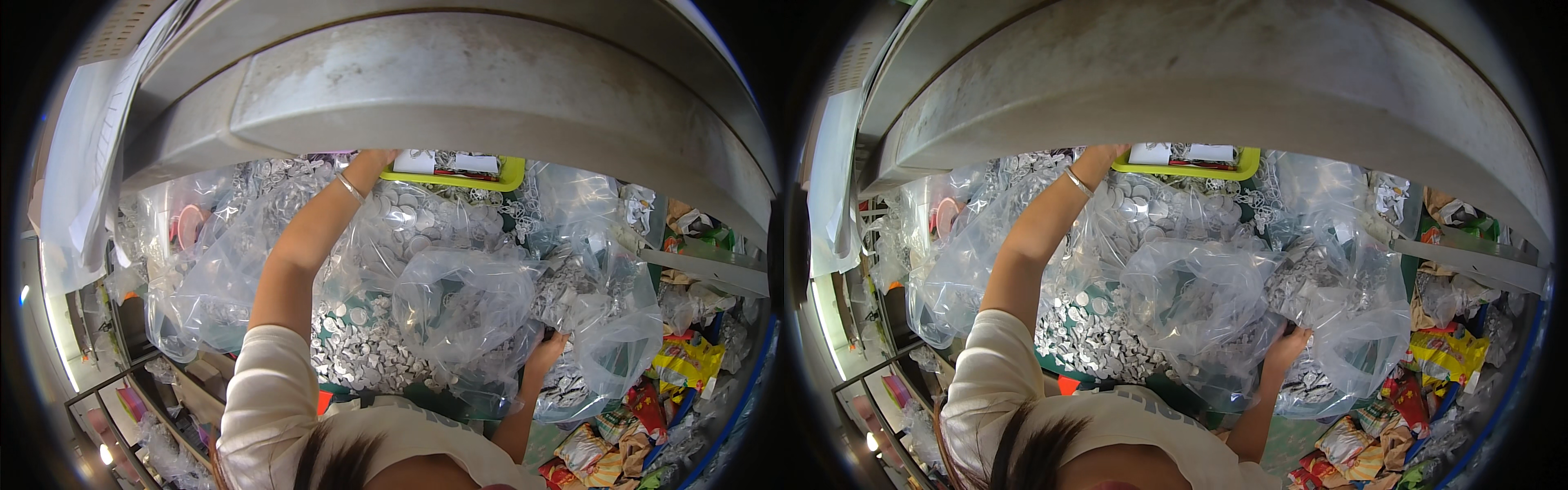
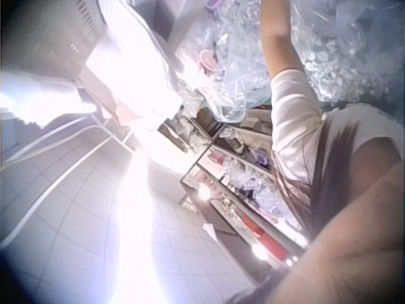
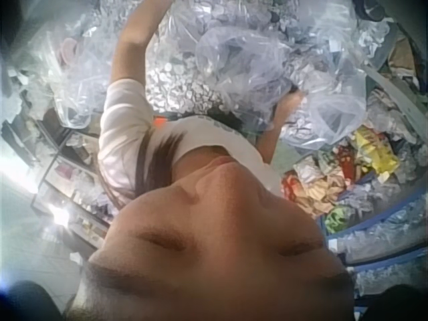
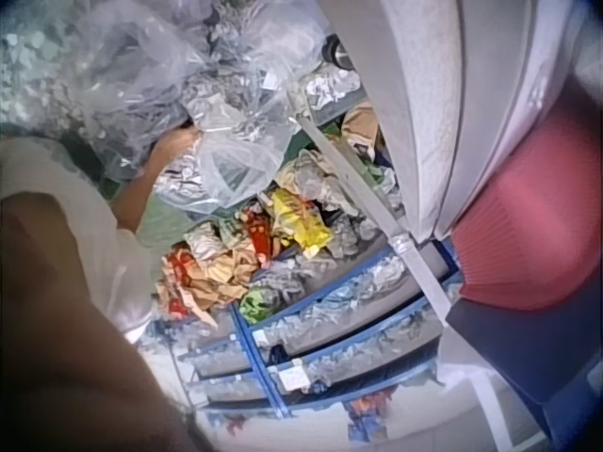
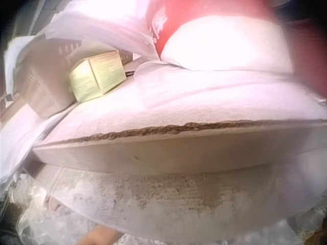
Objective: The person sorts through loose small metal decorative parts on a workbench, picks them up individually and in small groups, and places them into plastic bags.
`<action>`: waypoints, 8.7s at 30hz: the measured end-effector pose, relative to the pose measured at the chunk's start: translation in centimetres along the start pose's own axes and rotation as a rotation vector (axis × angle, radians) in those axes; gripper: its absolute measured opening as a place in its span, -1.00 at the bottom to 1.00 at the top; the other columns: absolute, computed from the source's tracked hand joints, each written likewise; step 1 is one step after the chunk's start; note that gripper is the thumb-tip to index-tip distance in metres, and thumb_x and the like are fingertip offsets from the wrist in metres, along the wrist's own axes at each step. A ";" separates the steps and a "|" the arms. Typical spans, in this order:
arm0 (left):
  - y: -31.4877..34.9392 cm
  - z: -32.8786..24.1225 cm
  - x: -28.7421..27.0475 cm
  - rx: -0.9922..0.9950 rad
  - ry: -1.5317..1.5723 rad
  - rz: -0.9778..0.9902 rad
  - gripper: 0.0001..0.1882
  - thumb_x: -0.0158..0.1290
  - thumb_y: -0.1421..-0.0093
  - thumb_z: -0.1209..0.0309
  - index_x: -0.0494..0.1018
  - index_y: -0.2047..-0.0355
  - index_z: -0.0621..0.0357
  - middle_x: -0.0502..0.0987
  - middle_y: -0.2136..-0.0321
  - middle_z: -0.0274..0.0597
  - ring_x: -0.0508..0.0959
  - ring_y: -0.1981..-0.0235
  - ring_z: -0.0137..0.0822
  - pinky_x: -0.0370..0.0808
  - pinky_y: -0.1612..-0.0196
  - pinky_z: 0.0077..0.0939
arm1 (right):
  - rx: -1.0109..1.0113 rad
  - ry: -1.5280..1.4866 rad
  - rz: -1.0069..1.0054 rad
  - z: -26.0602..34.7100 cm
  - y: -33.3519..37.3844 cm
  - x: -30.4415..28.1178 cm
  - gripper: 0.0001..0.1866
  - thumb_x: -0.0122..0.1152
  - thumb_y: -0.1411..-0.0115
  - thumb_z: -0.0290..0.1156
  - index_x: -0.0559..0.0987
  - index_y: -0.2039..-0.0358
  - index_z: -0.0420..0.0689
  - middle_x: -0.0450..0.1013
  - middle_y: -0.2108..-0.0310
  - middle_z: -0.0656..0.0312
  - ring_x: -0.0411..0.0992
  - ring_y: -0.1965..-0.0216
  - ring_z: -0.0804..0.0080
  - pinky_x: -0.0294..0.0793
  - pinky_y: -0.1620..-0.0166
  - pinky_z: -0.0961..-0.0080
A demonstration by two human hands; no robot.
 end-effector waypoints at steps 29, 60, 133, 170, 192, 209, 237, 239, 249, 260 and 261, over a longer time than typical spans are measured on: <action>0.4 -2.5 1.2 0.064 0.064 0.082 -0.65 0.06 -0.01 0.23 0.43 0.24 0.16 0.45 0.29 0.00 0.44 0.27 -0.03 0.35 0.17 -0.26 | -0.009 0.015 -0.042 -0.9 0.2 0.3 -0.73 0.10 0.00 -0.49 0.36 0.32 -0.42 0.27 0.31 -0.23 0.25 0.24 -0.19 0.23 0.17 0.12; 5.2 -11.3 5.4 0.230 0.046 0.384 -0.73 -0.07 -0.12 0.25 0.47 0.34 0.20 0.50 0.47 0.05 0.49 0.47 0.06 0.43 0.36 -0.17 | 0.072 -0.003 0.016 -2.0 0.4 0.6 -0.81 0.07 0.05 -0.62 0.39 0.36 -0.37 0.27 0.35 -0.17 0.26 0.38 -0.15 0.25 0.29 0.14; 94.8 18.2 1.8 -0.680 -0.330 1.227 -0.38 -0.18 -0.11 0.38 -0.06 -0.19 -0.26 -0.05 -0.20 -0.30 -0.03 -0.20 -0.04 0.05 -0.07 0.18 | -0.711 0.011 0.576 26.3 33.0 13.6 -0.44 0.32 0.23 -0.34 0.45 0.10 -0.01 0.15 -0.08 0.12 -0.01 -0.14 -0.04 -0.13 -0.08 -0.02; 89.0 22.1 4.8 -0.950 0.559 0.772 -0.53 0.02 -0.02 0.43 0.25 0.02 0.18 0.31 0.03 -0.01 0.32 0.01 -0.17 0.25 -0.02 -0.33 | 0.839 -1.600 1.438 34.4 37.0 18.1 -0.77 0.07 -0.13 -0.33 0.43 0.23 -0.16 0.45 0.35 0.10 0.38 0.46 0.47 0.36 0.49 0.63; 80.0 18.5 -0.6 -1.130 0.920 0.585 -0.52 0.04 -0.07 0.19 0.35 0.07 0.25 0.38 0.07 -0.10 0.36 0.06 -0.24 0.25 0.00 -0.44 | 0.661 -1.588 0.766 23.6 31.0 9.0 -0.87 0.06 -0.12 -0.49 0.43 0.28 -0.18 0.43 0.34 0.16 0.43 0.33 0.36 0.43 0.35 0.54; 77.3 11.9 -3.8 -1.000 0.553 0.689 -0.52 -0.05 -0.12 0.09 0.37 0.08 0.18 0.41 0.10 -0.05 0.37 0.06 -0.19 0.23 -0.02 -0.43 | -0.036 -0.200 -0.388 -2.9 10.1 -7.5 -0.67 0.12 0.06 -0.62 0.43 0.20 -0.23 0.43 0.38 0.05 0.39 0.35 0.23 0.39 0.26 0.40; 83.2 16.2 -0.1 -0.831 0.301 0.680 -0.54 -0.13 -0.16 0.06 0.42 0.18 0.19 0.46 0.24 0.12 0.44 0.20 0.05 0.32 0.14 -0.25 | -0.042 0.335 -0.184 -6.1 -4.1 -1.3 -0.77 0.11 0.01 -0.28 0.51 0.38 -0.13 0.45 0.39 -0.03 0.43 0.31 0.05 0.40 0.26 0.20; 81.6 14.7 -0.9 -0.770 0.278 0.678 -0.55 -0.13 -0.16 0.06 0.43 0.18 0.19 0.46 0.25 0.12 0.44 0.21 0.05 0.32 0.14 -0.26 | 0.000 0.314 -0.128 -6.9 -3.7 -1.0 -0.80 0.13 0.02 -0.32 0.51 0.40 -0.17 0.45 0.40 -0.05 0.42 0.32 0.03 0.39 0.27 0.19; 80.4 10.3 -2.8 -0.994 0.347 0.644 -0.78 -0.07 -0.11 0.50 0.48 0.23 0.14 0.50 0.22 -0.19 0.46 0.17 -0.27 0.32 0.01 -0.49 | -0.078 0.172 -0.039 -2.2 0.3 -3.7 -0.66 0.26 0.10 -0.33 0.42 0.35 -0.26 0.45 0.43 -0.04 0.44 0.37 0.00 0.42 0.30 0.24; 85.2 13.9 -2.1 -1.017 0.412 0.452 -0.66 -0.07 -0.16 0.25 0.43 0.19 0.26 0.51 0.34 -0.18 0.46 0.29 -0.39 0.36 0.19 -0.52 | -0.108 0.427 0.060 -4.4 -0.9 1.5 -0.77 0.00 -0.04 -0.36 0.39 0.27 -0.13 0.45 0.34 0.03 0.44 0.32 0.04 0.43 0.34 0.19; 86.3 14.3 -1.8 -1.089 0.477 0.424 -0.65 -0.07 -0.16 0.25 0.42 0.18 0.26 0.50 0.31 -0.17 0.45 0.24 -0.37 0.33 0.14 -0.53 | -0.104 0.476 0.050 -4.5 -0.9 1.5 -0.74 -0.01 -0.04 -0.36 0.38 0.23 -0.12 0.44 0.30 0.01 0.43 0.29 0.03 0.43 0.30 0.18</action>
Point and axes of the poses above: each hand's wrist, its own y-axis away from the middle knuckle, its own x-axis out of the palm, z = x × y, the point moved 10 cm from there along -y, towards the middle knuckle
